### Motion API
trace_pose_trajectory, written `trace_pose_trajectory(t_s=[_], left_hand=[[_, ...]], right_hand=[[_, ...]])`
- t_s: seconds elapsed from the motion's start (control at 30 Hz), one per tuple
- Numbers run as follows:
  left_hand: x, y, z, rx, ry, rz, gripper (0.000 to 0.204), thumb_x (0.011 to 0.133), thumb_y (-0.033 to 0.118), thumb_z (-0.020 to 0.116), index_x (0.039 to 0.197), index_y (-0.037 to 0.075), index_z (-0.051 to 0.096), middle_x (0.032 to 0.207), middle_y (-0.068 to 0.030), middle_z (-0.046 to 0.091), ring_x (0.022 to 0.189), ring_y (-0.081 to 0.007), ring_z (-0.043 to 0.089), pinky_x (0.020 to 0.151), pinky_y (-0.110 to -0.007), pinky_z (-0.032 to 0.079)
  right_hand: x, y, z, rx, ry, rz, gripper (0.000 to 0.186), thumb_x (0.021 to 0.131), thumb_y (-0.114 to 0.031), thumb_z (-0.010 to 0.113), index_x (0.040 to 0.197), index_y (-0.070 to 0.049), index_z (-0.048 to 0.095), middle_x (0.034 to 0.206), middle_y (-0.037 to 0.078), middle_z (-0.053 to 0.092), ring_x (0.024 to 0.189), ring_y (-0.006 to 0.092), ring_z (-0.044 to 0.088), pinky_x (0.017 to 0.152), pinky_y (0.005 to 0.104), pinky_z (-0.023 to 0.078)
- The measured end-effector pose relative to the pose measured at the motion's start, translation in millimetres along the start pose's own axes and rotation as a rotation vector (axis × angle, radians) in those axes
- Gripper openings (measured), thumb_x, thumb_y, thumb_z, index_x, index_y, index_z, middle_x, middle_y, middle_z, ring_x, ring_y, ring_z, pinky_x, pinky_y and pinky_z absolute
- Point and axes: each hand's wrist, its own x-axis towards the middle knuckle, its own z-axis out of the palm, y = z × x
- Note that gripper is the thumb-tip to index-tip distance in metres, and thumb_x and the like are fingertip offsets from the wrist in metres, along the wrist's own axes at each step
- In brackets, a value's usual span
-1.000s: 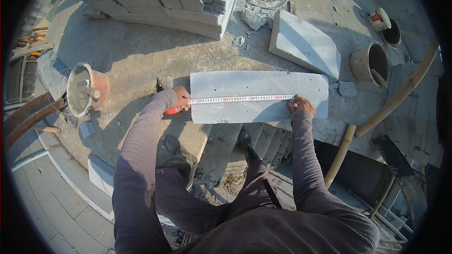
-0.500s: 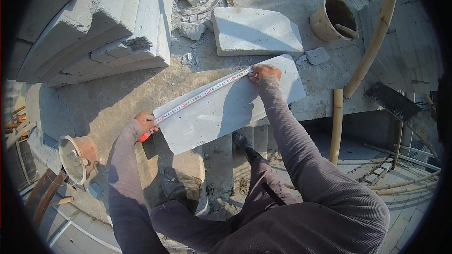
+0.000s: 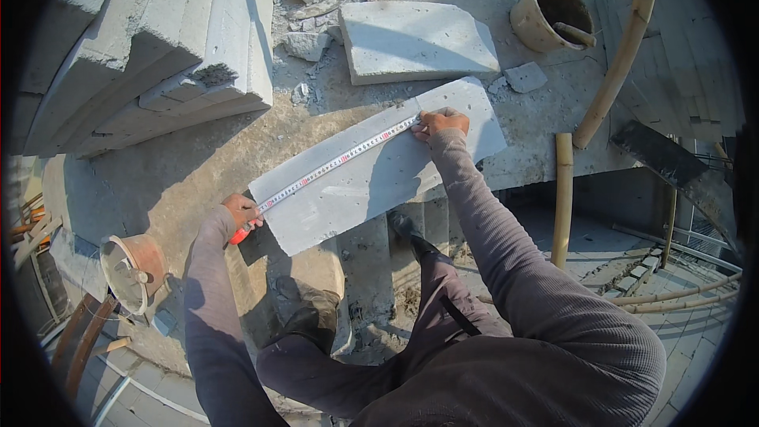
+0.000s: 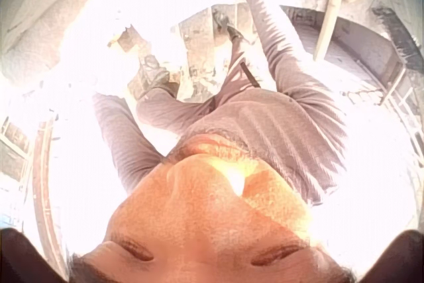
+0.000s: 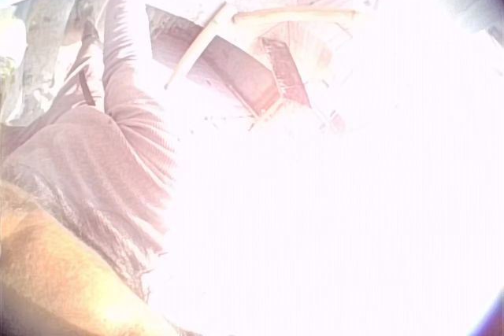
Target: The recorder is measuring, cutting, and laying lightweight concrete blocks to build a wall or structure.
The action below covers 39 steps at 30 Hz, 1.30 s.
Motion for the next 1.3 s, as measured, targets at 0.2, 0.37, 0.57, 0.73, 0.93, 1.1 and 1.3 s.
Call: trace_pose_trajectory(t_s=[0.2,0.37,0.57,0.73,0.93,1.1,1.3], left_hand=[[-19,-7,38,-0.026,-0.043,-0.019,0.022,0.092,0.01,0.059,0.101,-0.008,0.069,0.09,-0.0128,0.074,0.076,-0.0149,0.069,0.069,-0.028,0.055],[-32,-17,72,-0.047,-0.056,0.016,0.022,0.091,0.013,0.062,0.099,-0.005,0.072,0.088,-0.0098,0.074,0.076,-0.0142,0.067,0.07,-0.03,0.053],[-42,-34,112,0.01,-0.078,0.009,0.023,0.092,0.011,0.062,0.106,-0.005,0.07,0.09,-0.0107,0.074,0.076,-0.0151,0.068,0.07,-0.029,0.054],[-72,-34,174,-0.251,-0.443,-0.172,0.027,0.093,0.016,0.062,0.109,-0.005,0.067,0.097,-0.0123,0.072,0.082,-0.0159,0.067,0.078,-0.031,0.054],[-133,18,219,-0.145,-0.667,0.258,0.041,0.089,0.028,0.071,0.12,0.005,0.058,0.093,-0.0014,0.06,0.086,-0.0104,0.056,0.076,-0.026,0.046],[-152,59,250,-0.262,-0.264,0.065,0.038,0.082,0.032,0.078,0.102,0.004,0.062,0.075,0.0025,0.048,0.068,-0.0112,0.045,0.06,-0.029,0.039],[-145,108,279,-0.047,0.012,0.192,0.044,0.075,0.038,0.081,0.094,0.003,0.065,0.073,-0.0021,0.056,0.068,-0.0135,0.052,0.062,-0.032,0.043]], right_hand=[[-15,25,-41,0.024,-0.015,0.06,0.011,0.085,0.003,0.068,0.079,0.005,0.059,0.075,0.02,0.067,0.06,0.0243,0.069,0.051,0.0328,0.061],[-31,43,-72,0.016,-0.022,0.109,0.013,0.086,0.002,0.068,0.078,0.005,0.057,0.075,0.02,0.068,0.059,0.026,0.07,0.051,0.0353,0.061],[-36,75,-108,0.035,-0.041,0.094,0.012,0.085,0.003,0.066,0.078,0.004,0.057,0.073,0.02,0.068,0.058,0.027,0.07,0.049,0.0374,0.06],[-46,120,-175,-0.13,0.147,0.341,0.01,0.083,0.005,0.065,0.077,0.004,0.058,0.071,0.02,0.068,0.056,0.0268,0.069,0.047,0.0368,0.059],[-40,111,-263,0.043,0.046,0.192,0.009,0.082,0.003,0.067,0.077,0.004,0.059,0.072,0.021,0.068,0.054,0.0259,0.068,0.046,0.0348,0.057],[-21,60,-278,0.076,-0.097,0.099,0.014,0.082,0.0,0.071,0.081,0.003,0.058,0.075,0.019,0.069,0.057,0.024,0.069,0.048,0.0334,0.058],[-57,50,-240,0.077,-0.388,0.084,0.015,0.084,-0.003,0.072,0.082,-0.003,0.056,0.076,0.016,0.07,0.062,0.0232,0.072,0.05,0.0321,0.059]])
